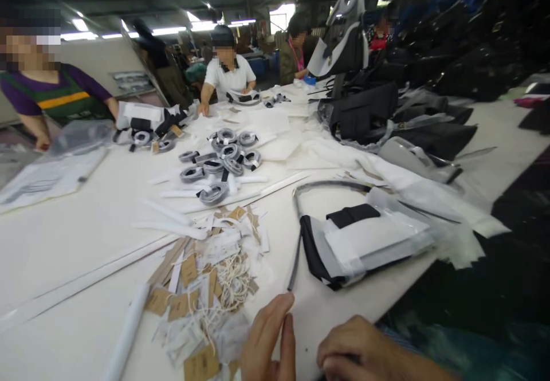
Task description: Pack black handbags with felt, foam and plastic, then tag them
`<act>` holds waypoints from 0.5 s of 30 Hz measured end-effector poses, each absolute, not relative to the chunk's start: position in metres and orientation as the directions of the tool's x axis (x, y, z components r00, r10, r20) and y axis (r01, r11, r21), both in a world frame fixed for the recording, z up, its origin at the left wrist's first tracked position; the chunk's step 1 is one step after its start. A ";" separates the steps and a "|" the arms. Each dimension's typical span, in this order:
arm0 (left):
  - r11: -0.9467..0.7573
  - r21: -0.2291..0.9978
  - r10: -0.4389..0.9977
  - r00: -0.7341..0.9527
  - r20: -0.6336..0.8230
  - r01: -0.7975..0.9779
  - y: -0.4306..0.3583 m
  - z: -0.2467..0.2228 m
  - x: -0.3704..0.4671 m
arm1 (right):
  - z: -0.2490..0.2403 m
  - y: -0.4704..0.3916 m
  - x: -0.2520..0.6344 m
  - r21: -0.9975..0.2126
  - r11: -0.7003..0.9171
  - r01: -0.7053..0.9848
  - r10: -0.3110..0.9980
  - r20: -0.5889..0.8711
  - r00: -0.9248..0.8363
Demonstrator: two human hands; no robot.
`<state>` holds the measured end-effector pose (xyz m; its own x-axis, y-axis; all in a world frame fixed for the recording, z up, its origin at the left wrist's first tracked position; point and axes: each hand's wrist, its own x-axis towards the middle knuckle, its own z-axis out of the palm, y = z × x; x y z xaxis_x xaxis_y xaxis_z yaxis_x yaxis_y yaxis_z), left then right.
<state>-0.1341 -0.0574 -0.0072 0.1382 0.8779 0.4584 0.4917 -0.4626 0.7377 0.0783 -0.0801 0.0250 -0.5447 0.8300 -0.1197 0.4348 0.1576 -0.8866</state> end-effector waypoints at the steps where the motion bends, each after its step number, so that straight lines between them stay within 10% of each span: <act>1: -0.510 0.709 0.858 0.223 0.463 0.487 -0.059 -0.002 -0.120 | 0.033 -0.086 0.096 -0.845 0.251 0.473 0.865 -0.024 -0.501; 4: -0.599 0.597 0.801 0.400 0.446 0.534 -0.060 0.011 -0.078 | 0.052 -0.095 0.161 -0.628 0.316 0.711 0.933 0.343 -0.112; 7: -0.686 0.417 0.727 0.526 0.442 0.597 -0.051 0.019 -0.040 | 0.054 -0.088 0.227 -0.518 0.044 0.854 0.785 0.547 0.291; 15: -0.708 0.321 0.706 0.644 0.295 0.629 -0.032 0.012 0.012 | -0.013 -0.047 0.304 -0.508 0.008 0.861 0.810 0.508 0.292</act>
